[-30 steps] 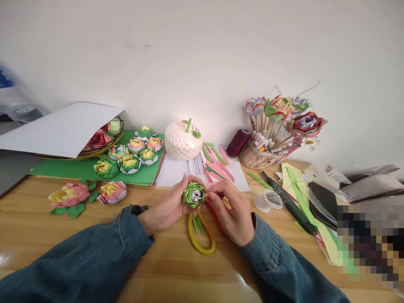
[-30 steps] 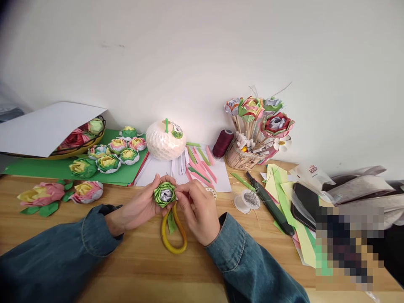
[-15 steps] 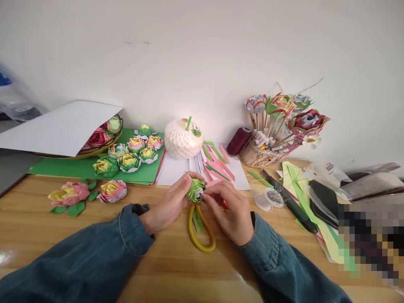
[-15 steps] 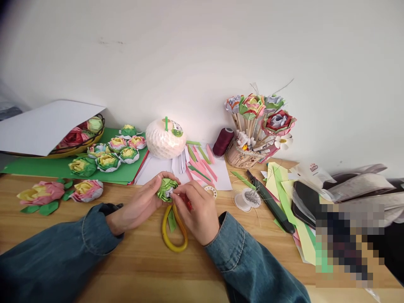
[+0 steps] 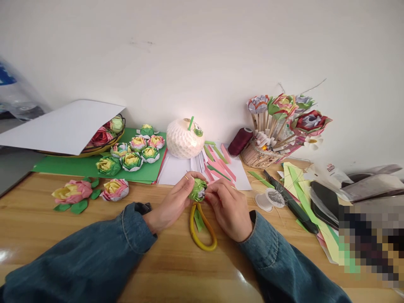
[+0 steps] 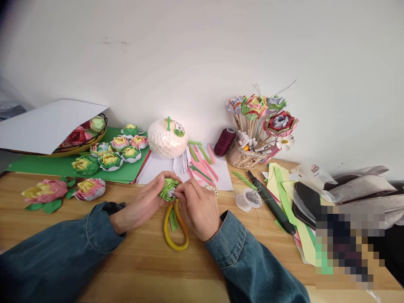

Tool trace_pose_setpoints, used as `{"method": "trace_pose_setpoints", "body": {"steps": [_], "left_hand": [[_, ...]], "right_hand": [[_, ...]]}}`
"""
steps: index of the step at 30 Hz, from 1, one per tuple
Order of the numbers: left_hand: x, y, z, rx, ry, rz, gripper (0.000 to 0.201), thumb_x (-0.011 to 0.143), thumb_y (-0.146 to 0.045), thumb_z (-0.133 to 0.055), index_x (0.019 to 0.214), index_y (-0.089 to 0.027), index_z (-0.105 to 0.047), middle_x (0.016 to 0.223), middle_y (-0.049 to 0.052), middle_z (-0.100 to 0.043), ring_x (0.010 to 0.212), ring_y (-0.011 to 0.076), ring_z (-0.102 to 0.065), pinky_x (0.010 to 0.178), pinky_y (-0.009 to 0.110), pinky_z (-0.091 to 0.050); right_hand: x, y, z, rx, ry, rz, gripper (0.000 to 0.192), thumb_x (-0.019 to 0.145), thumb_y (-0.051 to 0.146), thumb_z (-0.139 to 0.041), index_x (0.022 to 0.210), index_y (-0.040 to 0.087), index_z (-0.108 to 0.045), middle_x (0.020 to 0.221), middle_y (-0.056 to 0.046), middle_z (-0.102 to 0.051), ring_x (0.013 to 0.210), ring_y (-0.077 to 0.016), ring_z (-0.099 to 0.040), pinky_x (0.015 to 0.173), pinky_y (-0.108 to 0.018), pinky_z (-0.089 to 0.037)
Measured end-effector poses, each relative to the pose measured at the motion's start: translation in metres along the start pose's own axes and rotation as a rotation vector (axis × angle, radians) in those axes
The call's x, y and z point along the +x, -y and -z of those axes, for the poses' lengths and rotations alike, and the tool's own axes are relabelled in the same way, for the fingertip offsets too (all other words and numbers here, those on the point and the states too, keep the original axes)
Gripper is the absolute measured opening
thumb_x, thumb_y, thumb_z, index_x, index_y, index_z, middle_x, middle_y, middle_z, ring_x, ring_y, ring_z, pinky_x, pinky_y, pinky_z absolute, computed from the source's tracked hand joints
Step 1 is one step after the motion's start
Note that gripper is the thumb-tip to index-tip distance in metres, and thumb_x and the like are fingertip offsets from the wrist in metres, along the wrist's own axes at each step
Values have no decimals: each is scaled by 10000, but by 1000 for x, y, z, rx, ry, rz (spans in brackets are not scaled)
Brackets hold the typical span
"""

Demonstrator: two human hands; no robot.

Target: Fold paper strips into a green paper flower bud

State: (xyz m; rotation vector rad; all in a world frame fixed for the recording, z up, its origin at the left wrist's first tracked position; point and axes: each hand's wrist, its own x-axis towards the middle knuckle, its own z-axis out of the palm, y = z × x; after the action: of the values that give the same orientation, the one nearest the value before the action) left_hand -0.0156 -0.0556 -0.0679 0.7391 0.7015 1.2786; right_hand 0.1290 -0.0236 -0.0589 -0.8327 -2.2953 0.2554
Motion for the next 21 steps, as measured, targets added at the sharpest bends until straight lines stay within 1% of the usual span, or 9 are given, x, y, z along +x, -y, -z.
{"method": "trace_pose_setpoints", "body": {"steps": [4,7,13,18,21], "left_hand": [[0,-1,1,-115,31,22,220,843,-356,-424,887,-183,-553,833,24,-552,727,101,-499,674,213,-411],[0,-3,2,-170,70,40,225,854,-331,-405,881,-178,-568,825,27,-549,724,104,-508,664,218,-428],[0,-4,4,-185,113,40,218,846,-303,-427,860,-167,-596,871,42,-550,760,115,-516,690,236,-449],[0,-3,3,-155,74,24,195,828,-298,-469,854,-164,-608,892,42,-562,778,117,-522,708,238,-442],[1,-2,3,-107,32,-23,177,818,-283,-490,842,-159,-614,909,38,-569,776,109,-519,716,228,-432]], "right_hand": [[-1,2,3,212,-35,-49,97,857,165,-433,824,184,-522,754,-29,-573,706,-133,-548,635,-254,-443],[-1,4,6,265,-69,-57,68,833,148,-465,831,178,-527,751,-32,-567,675,-129,-536,594,-251,-443],[-3,12,10,151,-79,77,77,795,121,-508,813,169,-566,687,-23,-578,574,-109,-526,519,-236,-436],[-3,13,10,12,-80,79,80,791,145,-515,783,165,-592,670,-30,-605,533,-102,-534,487,-224,-431],[-3,12,10,-64,-79,75,104,797,157,-509,763,164,-607,629,-20,-596,498,-93,-522,463,-211,-416]]}}
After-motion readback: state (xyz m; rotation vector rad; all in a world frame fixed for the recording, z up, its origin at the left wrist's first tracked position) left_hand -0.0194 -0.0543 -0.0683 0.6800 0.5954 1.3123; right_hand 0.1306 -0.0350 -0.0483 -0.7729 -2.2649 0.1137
